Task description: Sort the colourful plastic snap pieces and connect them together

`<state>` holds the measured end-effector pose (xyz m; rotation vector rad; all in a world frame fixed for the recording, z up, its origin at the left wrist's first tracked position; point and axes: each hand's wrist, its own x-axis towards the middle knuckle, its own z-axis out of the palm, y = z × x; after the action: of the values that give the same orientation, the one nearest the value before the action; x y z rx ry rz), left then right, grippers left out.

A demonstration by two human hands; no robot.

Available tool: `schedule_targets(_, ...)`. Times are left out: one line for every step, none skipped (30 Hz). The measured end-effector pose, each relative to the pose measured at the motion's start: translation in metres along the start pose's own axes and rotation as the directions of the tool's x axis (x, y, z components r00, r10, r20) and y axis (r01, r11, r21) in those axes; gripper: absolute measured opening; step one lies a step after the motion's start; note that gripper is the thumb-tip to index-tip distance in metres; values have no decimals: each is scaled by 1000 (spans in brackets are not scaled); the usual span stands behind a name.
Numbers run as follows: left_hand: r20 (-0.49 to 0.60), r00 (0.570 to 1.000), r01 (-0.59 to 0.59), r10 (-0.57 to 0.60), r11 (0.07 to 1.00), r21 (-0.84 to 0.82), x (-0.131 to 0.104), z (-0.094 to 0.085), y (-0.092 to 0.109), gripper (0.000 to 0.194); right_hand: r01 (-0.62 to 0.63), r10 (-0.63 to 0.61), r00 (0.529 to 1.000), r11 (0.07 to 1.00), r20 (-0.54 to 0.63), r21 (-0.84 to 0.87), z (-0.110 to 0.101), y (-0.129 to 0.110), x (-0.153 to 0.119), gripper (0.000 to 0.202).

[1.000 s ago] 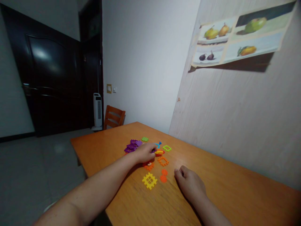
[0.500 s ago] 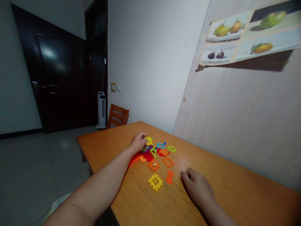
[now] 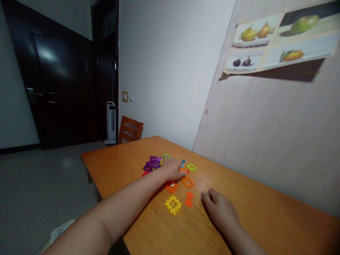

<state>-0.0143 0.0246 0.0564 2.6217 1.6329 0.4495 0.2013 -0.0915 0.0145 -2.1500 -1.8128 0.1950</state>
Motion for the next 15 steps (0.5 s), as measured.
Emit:
schedule_targets(17, 1000, 1, -1, 1000, 28, 3, 2, 4, 56, 1, -1, 1000, 1000, -3, 1, 0, 0, 0, 43)
schedule_targets(28, 1000, 1, -2, 999, 53, 6, 5, 8, 59, 4, -4, 1000, 1000, -4, 2, 0, 0, 0, 43)
schedule_targets(32, 999, 3, -5, 997, 71, 8, 7, 11, 60, 6, -6, 1000, 1000, -4, 4, 0, 0, 0, 42)
schedule_targets(33, 999, 7, -10, 997, 83, 10, 9, 13, 59, 9, -9, 1000, 1000, -4, 5, 0, 0, 0, 42)
schedule_targets(31, 999, 13, -16, 996, 88, 12, 11, 14, 56, 12, -12, 1000, 1000, -5, 5, 1, 0, 0, 42)
schedule_targets(29, 999, 17, -19, 996, 87, 13, 12, 15, 51, 13, -13, 1000, 1000, -7, 4, 1, 0, 0, 41)
schedule_targets(28, 999, 15, -17, 996, 83, 13, 14, 15, 46, 16, -16, 1000, 1000, -9, 5, 1, 0, 0, 41)
schedule_targets(29, 1000, 7, -9, 997, 79, 13, 15, 15, 41, 15, -15, 1000, 1000, -12, 7, 1, 0, 0, 40)
schedule_targets(32, 999, -3, 0, 997, 77, 13, 15, 15, 37, 14, -14, 1000, 1000, -17, 8, 1, 0, 0, 40)
schedule_targets(34, 999, -12, 9, 997, 78, 13, 15, 15, 35, 12, -12, 1000, 1000, -21, 10, 2, 0, 1, 40)
schedule_targets(32, 999, -20, 17, 996, 81, 12, 15, 14, 33, 10, -10, 1000, 1000, -26, 13, 2, 0, 1, 40)
schedule_targets(26, 999, -27, 24, 996, 87, 11, 14, 13, 33, 8, -8, 1000, 1000, -30, 16, 2, 0, 1, 41)
schedule_targets(16, 999, -33, 31, 995, 95, 11, 13, 13, 34, 7, -7, 999, 1000, -35, 19, 2, 0, 1, 41)
schedule_targets(3, 999, -36, 36, 994, 102, 10, 12, 12, 35, 8, -7, 999, 1000, -39, 23, 2, 0, 1, 41)
schedule_targets(-14, 999, -37, 38, 994, 107, 10, 11, 11, 35, 13, -11, 999, 1000, -41, 28, 2, 0, 1, 41)
